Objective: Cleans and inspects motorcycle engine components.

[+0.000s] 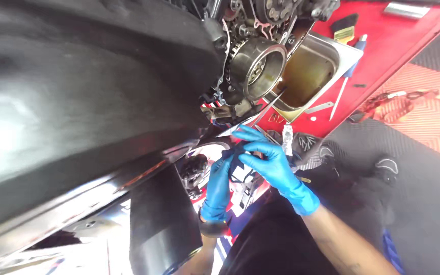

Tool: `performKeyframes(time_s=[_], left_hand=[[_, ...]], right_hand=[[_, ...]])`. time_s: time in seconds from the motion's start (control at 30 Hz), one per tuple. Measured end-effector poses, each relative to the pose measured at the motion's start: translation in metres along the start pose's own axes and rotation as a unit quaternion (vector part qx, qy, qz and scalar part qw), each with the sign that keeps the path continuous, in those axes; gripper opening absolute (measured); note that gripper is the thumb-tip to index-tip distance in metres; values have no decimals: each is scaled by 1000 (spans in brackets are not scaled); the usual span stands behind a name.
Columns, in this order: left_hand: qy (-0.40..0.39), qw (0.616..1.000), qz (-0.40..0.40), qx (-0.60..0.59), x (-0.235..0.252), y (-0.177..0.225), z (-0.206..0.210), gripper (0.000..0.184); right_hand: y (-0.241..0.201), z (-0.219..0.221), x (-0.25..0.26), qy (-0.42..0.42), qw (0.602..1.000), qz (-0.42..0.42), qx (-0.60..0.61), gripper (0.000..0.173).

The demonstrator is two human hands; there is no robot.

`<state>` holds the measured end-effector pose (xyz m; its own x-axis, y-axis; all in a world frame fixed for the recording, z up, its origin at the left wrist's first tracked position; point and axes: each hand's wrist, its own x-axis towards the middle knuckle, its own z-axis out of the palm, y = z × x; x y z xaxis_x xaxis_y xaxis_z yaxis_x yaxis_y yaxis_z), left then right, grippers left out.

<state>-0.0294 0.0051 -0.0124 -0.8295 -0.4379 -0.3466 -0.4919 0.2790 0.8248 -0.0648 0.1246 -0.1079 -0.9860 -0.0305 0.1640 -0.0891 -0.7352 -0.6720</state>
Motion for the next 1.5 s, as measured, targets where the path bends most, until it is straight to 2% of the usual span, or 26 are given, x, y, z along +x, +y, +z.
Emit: performKeyframes(time_s=[0.13,0.23,0.3,0.37,0.43,0.53,0.67,0.8,1.0,1.13,1.2,1.3,1.37,1.5], left_hand=[[-8,996,-22,-90,5,0,1,35],[-26,994,-28,-104,25,4,9,39],[-60,995,-3,-78,37,8,13,42],[-60,997,32,-21,47,14,15,43],[-48,998,48,12,55,19,15,42],[-34,998,41,14,63,23,12,40],[-21,998,49,32,66,21,-2,39],[-13,999,52,-4,65,27,-4,36],[-17,998,51,-30,71,11,-12,39],[-10,997,40,-69,67,12,-13,34],[-4,997,35,-75,63,12,-14,34],[15,998,57,29,53,17,-9,35],[14,994,57,97,45,17,-3,37],[-53,993,-53,-90,31,16,14,47]], right_hand=[[7,16,5,-41,997,39,-45,39],[13,31,18,38,978,29,-203,36],[17,45,33,103,928,13,-358,35],[22,57,50,132,868,12,-478,36],[22,66,63,125,823,44,-552,38],[22,76,75,109,795,87,-590,40],[22,90,79,105,815,117,-558,47],[21,97,80,120,824,93,-545,45],[28,95,76,128,826,43,-548,49],[28,97,76,114,829,10,-548,45],[28,95,75,79,838,-5,-540,43],[24,87,69,47,848,-9,-528,45],[21,77,58,69,859,-3,-508,44],[13,52,31,70,872,7,-485,38]])
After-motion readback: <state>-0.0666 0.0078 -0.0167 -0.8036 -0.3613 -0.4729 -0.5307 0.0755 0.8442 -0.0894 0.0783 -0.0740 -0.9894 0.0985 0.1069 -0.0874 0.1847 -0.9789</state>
